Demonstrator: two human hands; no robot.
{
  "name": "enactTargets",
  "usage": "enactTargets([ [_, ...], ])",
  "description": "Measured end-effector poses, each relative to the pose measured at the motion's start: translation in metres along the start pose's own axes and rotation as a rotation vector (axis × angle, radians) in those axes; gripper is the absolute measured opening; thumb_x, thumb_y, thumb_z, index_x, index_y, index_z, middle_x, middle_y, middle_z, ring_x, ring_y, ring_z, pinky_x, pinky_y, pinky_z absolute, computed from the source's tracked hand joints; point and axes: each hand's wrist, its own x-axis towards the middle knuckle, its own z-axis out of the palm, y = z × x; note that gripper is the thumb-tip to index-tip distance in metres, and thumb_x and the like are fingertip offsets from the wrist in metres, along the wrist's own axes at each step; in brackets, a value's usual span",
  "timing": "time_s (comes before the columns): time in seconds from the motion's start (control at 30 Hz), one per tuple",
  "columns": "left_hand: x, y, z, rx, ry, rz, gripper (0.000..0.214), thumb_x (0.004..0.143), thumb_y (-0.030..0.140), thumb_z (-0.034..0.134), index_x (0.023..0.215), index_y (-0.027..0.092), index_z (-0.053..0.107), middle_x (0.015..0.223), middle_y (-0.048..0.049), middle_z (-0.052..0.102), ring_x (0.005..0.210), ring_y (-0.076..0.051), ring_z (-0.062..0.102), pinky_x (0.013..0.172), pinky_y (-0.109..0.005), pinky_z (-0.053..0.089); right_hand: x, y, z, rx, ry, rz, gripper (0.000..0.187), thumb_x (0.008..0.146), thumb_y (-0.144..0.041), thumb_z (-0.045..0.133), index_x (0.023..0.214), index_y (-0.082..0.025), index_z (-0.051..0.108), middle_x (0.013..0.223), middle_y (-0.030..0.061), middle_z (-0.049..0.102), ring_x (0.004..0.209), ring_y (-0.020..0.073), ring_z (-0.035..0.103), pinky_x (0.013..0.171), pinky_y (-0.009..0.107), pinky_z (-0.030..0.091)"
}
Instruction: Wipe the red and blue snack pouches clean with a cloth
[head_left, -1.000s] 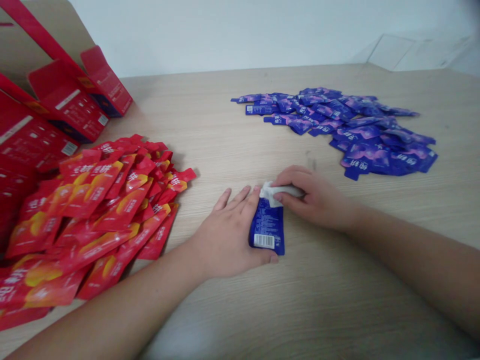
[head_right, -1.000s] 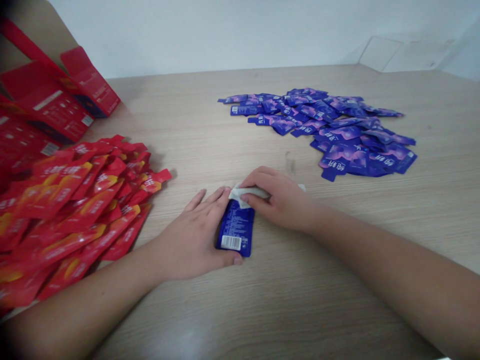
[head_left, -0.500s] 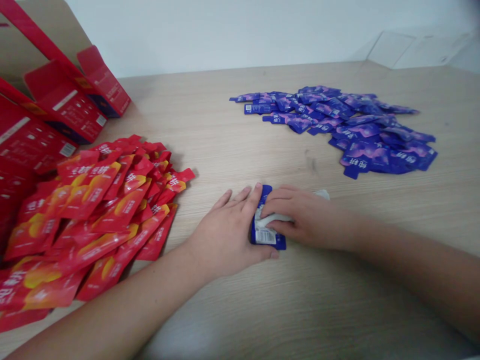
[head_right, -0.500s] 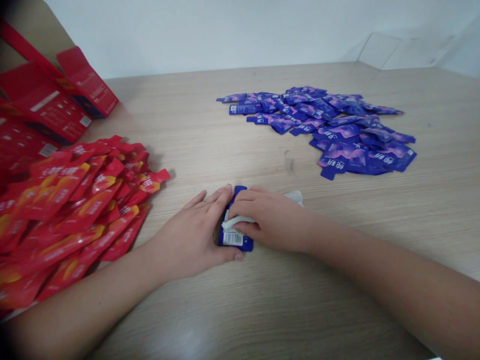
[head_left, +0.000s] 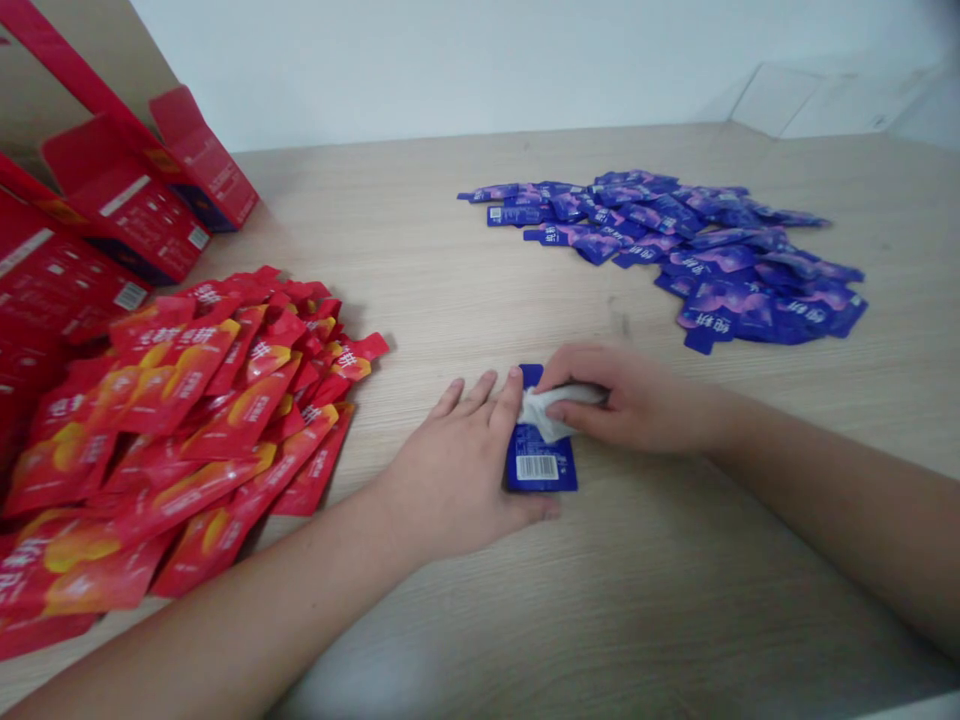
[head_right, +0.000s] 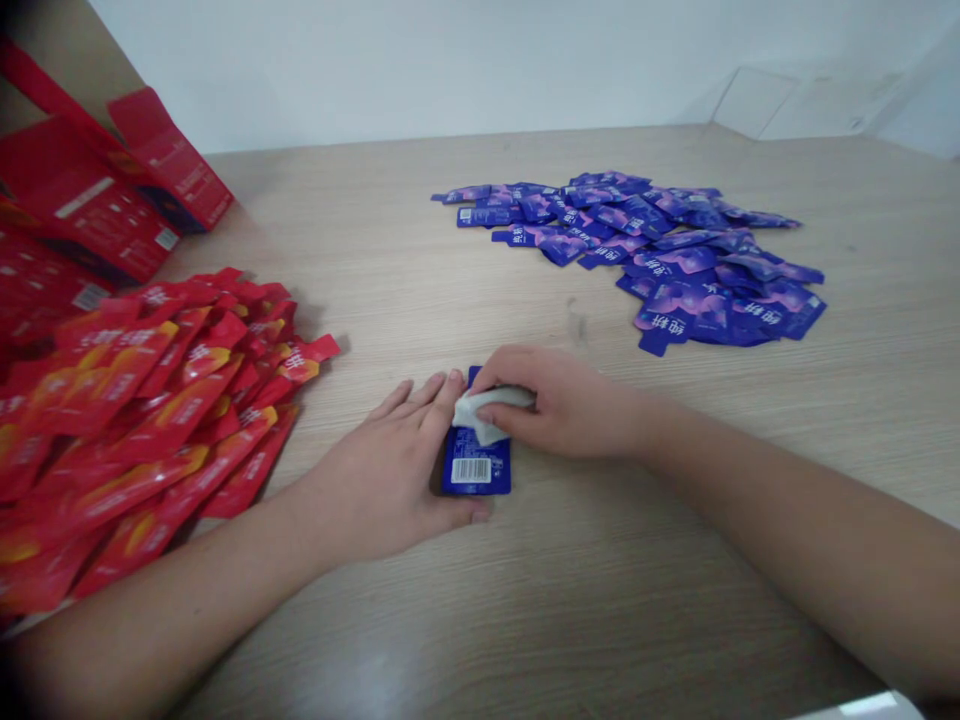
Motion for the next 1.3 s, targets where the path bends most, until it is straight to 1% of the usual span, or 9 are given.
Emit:
enactTargets([
  [0.1,0.001,0.0,0.003,-0.023,0.018,0.006,0.12,0.088,0.075,0.068,0.17,0.002,0.019,0.175,-0.0273,0.031,0.163,-0.04,0.033,0.134,-0.058,0.024,-0.004,-0.02,-0.003,0.139,-0.276,-0.051,0.018,0.101,-0.027,0.069,0.118,-0.024,0.074,0.118,0.0049,0.076,0.11,0.0223,0.071,0.099,0.037,0.057],
  [0.2,0.002,0.0,0.006,-0.04,0.038,0.027,0.117,0.09,0.073,0.067,0.169,0.001,0.02,0.173,-0.0288,0.034,0.161,-0.038,0.039,0.134,-0.056,0.026,-0.004,-0.029,-0.002,0.109,-0.376,-0.066,0.019,0.098,-0.019,0.071,0.114,-0.027,0.077,0.117,0.0016,0.078,0.115,0.0227,0.071,0.106,0.037,0.054],
  [0.43,0.002,0.002,0.0,-0.045,0.035,0.037,0.11,0.09,0.069,0.072,0.168,0.006,0.027,0.172,-0.0241,0.039,0.158,-0.037,0.044,0.133,-0.057,0.029,-0.003,-0.029,0.009,-0.027,-0.296,-0.109,0.017,0.099,-0.015,0.069,0.109,-0.025,0.079,0.116,0.0036,0.079,0.124,0.0246,0.067,0.117,0.043,0.047],
  [0.57,0.002,0.002,-0.002,-0.043,0.041,0.043,0.111,0.091,0.069,0.072,0.169,0.006,0.025,0.172,-0.0233,0.041,0.157,-0.036,0.046,0.133,-0.056,0.03,-0.006,-0.025,0.011,-0.091,-0.233,-0.087,0.018,0.096,-0.014,0.069,0.108,-0.024,0.078,0.12,0.0059,0.078,0.123,0.0262,0.068,0.114,0.045,0.05],
  [0.73,0.002,0.0,-0.001,-0.025,0.072,0.061,0.113,0.092,0.066,0.071,0.171,0.004,0.017,0.169,-0.0261,0.044,0.154,-0.036,0.05,0.132,-0.056,0.031,-0.001,-0.006,0.01,-0.201,-0.115,-0.041,0.019,0.102,-0.022,0.063,0.116,-0.025,0.077,0.123,0.0079,0.076,0.116,0.0268,0.07,0.106,0.045,0.053],
  [0.87,0.002,0.003,0.002,-0.008,0.096,0.066,0.11,0.095,0.064,0.067,0.171,0.003,0.017,0.166,-0.027,0.048,0.155,-0.036,0.049,0.132,-0.055,0.031,0.008,0.014,0.009,-0.289,-0.046,0.01,0.02,0.104,-0.029,0.06,0.117,-0.023,0.075,0.113,0.009,0.076,0.11,0.0287,0.071,0.101,0.046,0.055],
  [1.0,-0.001,0.009,0.008,0.02,0.126,0.076,0.104,0.095,0.054,0.063,0.171,0.003,0.015,0.168,-0.0301,0.044,0.158,-0.04,0.043,0.13,-0.059,0.031,0.012,0.031,0.008,-0.351,0.125,0.124,0.023,0.104,-0.032,0.057,0.117,-0.021,0.074,0.117,0.0124,0.076,0.111,0.0325,0.071,0.099,0.05,0.056],
  [1.13,-0.003,0.012,0.009,0.068,0.097,0.145,0.081,0.097,0.042,0.058,0.167,0.008,0.036,0.166,-0.0296,0.047,0.157,-0.047,0.041,0.128,-0.066,0.031,0.009,0.037,0.006,-0.352,0.232,0.243,0.026,0.105,-0.035,0.055,0.118,-0.022,0.074,0.117,0.0112,0.079,0.109,0.0325,0.073,0.097,0.049,0.057],
  [1.3,-0.003,0.005,0.0,-0.01,0.195,0.138,0.048,0.103,0.029,0.046,0.143,0.01,0.065,0.144,-0.0188,0.07,0.135,-0.035,0.067,0.118,-0.052,0.049,-0.001,0.028,0.003,-0.392,0.16,0.184,0.033,0.105,-0.038,0.057,0.13,-0.021,0.071,0.13,0.0132,0.076,0.119,0.0325,0.071,0.105,0.05,0.056],
])
